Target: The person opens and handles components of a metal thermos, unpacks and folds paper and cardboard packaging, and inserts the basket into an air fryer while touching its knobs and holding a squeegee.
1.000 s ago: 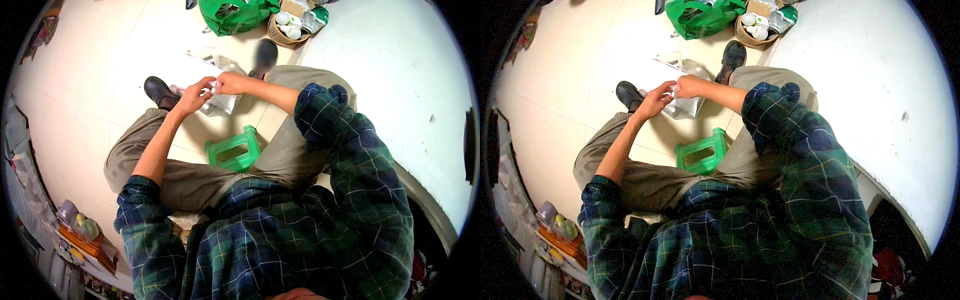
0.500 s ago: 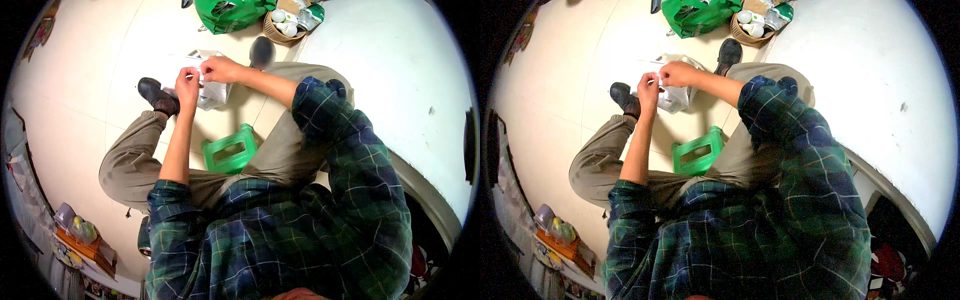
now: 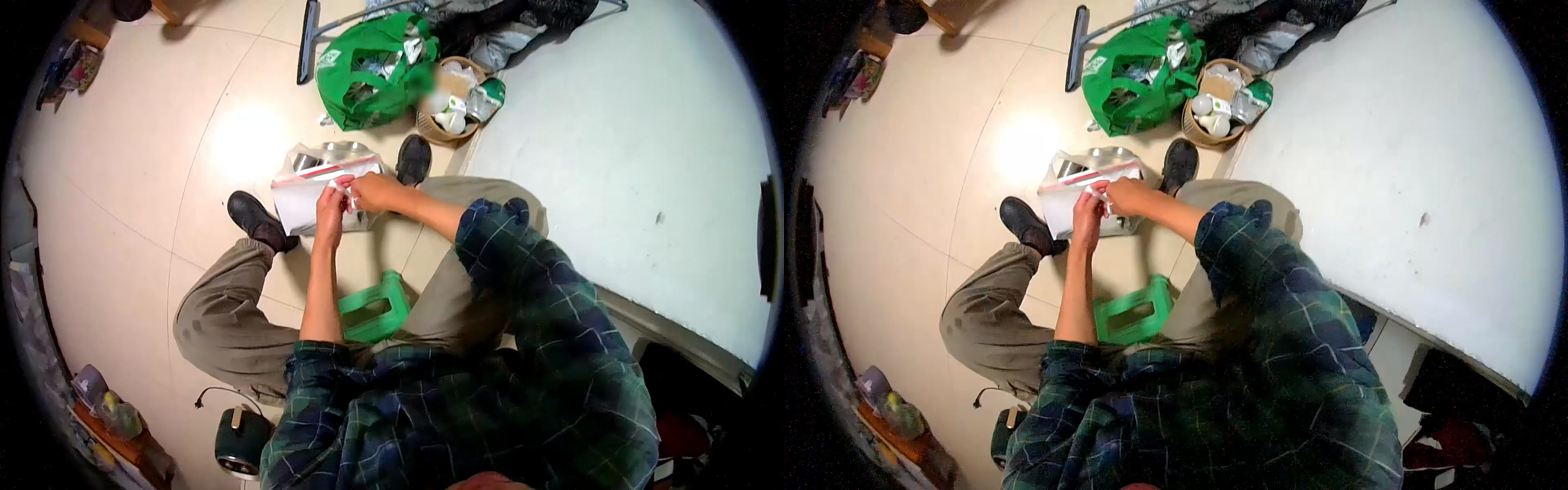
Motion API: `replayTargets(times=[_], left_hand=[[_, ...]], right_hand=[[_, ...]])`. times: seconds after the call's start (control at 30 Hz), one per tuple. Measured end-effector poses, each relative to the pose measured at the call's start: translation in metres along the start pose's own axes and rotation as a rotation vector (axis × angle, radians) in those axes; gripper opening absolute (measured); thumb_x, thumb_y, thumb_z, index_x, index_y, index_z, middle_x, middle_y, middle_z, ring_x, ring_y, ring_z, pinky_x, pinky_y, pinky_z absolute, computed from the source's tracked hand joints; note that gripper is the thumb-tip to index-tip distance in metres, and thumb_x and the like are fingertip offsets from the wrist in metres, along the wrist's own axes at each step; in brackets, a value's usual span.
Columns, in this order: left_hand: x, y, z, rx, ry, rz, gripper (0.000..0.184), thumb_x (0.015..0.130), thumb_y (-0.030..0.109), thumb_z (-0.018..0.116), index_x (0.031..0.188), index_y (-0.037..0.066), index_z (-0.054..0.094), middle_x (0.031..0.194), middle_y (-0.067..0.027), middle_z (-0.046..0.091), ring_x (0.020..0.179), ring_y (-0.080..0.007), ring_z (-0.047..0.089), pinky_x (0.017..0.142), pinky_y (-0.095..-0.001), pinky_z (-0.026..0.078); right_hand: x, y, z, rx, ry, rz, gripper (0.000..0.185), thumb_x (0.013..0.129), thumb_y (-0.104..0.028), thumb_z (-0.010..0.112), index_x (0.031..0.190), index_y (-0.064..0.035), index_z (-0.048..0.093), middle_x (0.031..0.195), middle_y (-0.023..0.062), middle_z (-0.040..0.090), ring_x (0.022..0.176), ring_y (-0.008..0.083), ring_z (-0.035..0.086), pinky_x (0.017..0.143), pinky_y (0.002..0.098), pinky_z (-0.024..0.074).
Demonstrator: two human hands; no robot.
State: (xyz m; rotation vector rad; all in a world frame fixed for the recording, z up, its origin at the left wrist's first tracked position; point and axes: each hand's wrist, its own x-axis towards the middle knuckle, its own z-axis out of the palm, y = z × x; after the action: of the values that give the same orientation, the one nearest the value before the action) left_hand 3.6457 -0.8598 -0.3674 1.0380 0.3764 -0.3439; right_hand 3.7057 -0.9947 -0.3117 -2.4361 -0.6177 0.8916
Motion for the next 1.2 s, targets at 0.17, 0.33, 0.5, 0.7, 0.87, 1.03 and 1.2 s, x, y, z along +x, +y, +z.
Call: replayTargets(times=[0.17, 0.33, 0.5, 0.7, 0.87, 1.03, 1.2], left_hand=[[0.006, -0.022, -0.032, 0.241, -0.14, 0.045, 0.022, 0.088, 0.016, 0.049, 0.099, 0.001, 0.062, 0.076, 0.0005, 0.055, 0.066, -0.0088, 0.047, 0.062, -0.0224, 0.04], [0.011, -0.019, -0.042, 0.742, -0.104, 0.104, 0.027, 0.079, 0.024, 0.069, 0.083, -0.002, 0.059, 0.075, -0.0072, 0.055, 0.064, -0.0143, 0.049, 0.058, -0.0273, 0.041], [0.019, -0.032, -0.071, 0.729, -0.001, 0.129, 0.024, 0.079, 0.022, 0.068, 0.077, 0.0, 0.058, 0.066, -0.0058, 0.051, 0.056, -0.0145, 0.047, 0.052, -0.0284, 0.04], [0.024, -0.042, -0.092, -0.581, 0.52, -0.439, 0.023, 0.078, 0.013, 0.056, 0.059, 0.013, 0.042, 0.053, 0.0012, 0.038, 0.044, -0.0106, 0.035, 0.04, -0.0236, 0.031], [0.022, -0.047, -0.096, -0.882, 0.252, -0.341, 0.01, 0.082, 0.016, 0.058, 0.087, 0.009, 0.054, 0.057, 0.0013, 0.04, 0.05, -0.0107, 0.037, 0.047, -0.0232, 0.035], [-0.006, -0.001, -0.033, -0.634, 0.127, -0.139, 0.047, 0.088, 0.012, 0.05, 0.134, 0.011, 0.043, 0.097, -0.0023, 0.055, 0.071, -0.0085, 0.048, 0.064, -0.0239, 0.045], [-0.002, -0.013, -0.041, 0.003, 0.066, -0.234, 0.051, 0.089, 0.008, 0.046, 0.139, 0.018, 0.039, 0.085, 0.0005, 0.059, 0.067, -0.0085, 0.051, 0.068, -0.0233, 0.047]], right_hand=[[0.007, -0.01, -0.018, -0.028, -0.245, 0.142, 0.022, 0.074, -0.029, 0.063, 0.079, -0.0072, 0.066, 0.076, 0.0149, 0.066, 0.076, 0.0309, 0.064, 0.069, 0.0401, 0.0504], [0.015, 0.025, -0.005, -0.022, -0.229, 0.175, 0.032, 0.077, -0.038, 0.059, 0.082, -0.0076, 0.067, 0.074, 0.0131, 0.066, 0.072, 0.0263, 0.065, 0.068, 0.039, 0.0504], [0.041, 0.074, 0.031, 0.021, -0.093, 0.312, 0.037, 0.081, -0.039, 0.056, 0.088, -0.0037, 0.065, 0.077, 0.0136, 0.066, 0.063, 0.0226, 0.064, 0.061, 0.0358, 0.051], [0.03, 0.083, 0.073, 1.323, 0.183, 0.756, 0.012, 0.078, -0.016, 0.06, 0.07, -0.0091, 0.054, 0.058, -0.0008, 0.051, 0.048, 0.0093, 0.048, 0.041, 0.0208, 0.0385], [0.026, 0.07, 0.071, 1.878, 0.22, 0.519, 0.015, 0.082, -0.021, 0.058, 0.077, -0.0081, 0.05, 0.067, -0.0002, 0.047, 0.05, 0.0077, 0.038, 0.042, 0.0195, 0.0291], [0.023, 0.019, 0.049, 1.986, -0.136, 0.305, 0.038, 0.089, -0.021, 0.051, 0.126, -0.0108, 0.05, 0.068, -0.0038, 0.047, 0.054, 0.0054, 0.035, 0.048, 0.0193, 0.0301], [0.016, 0.04, 0.081, 1.921, -0.271, 0.394, 0.039, 0.09, -0.01, 0.044, 0.129, -0.0112, 0.046, 0.065, -0.0029, 0.046, 0.048, 0.0045, 0.034, 0.041, 0.017, 0.0273]])
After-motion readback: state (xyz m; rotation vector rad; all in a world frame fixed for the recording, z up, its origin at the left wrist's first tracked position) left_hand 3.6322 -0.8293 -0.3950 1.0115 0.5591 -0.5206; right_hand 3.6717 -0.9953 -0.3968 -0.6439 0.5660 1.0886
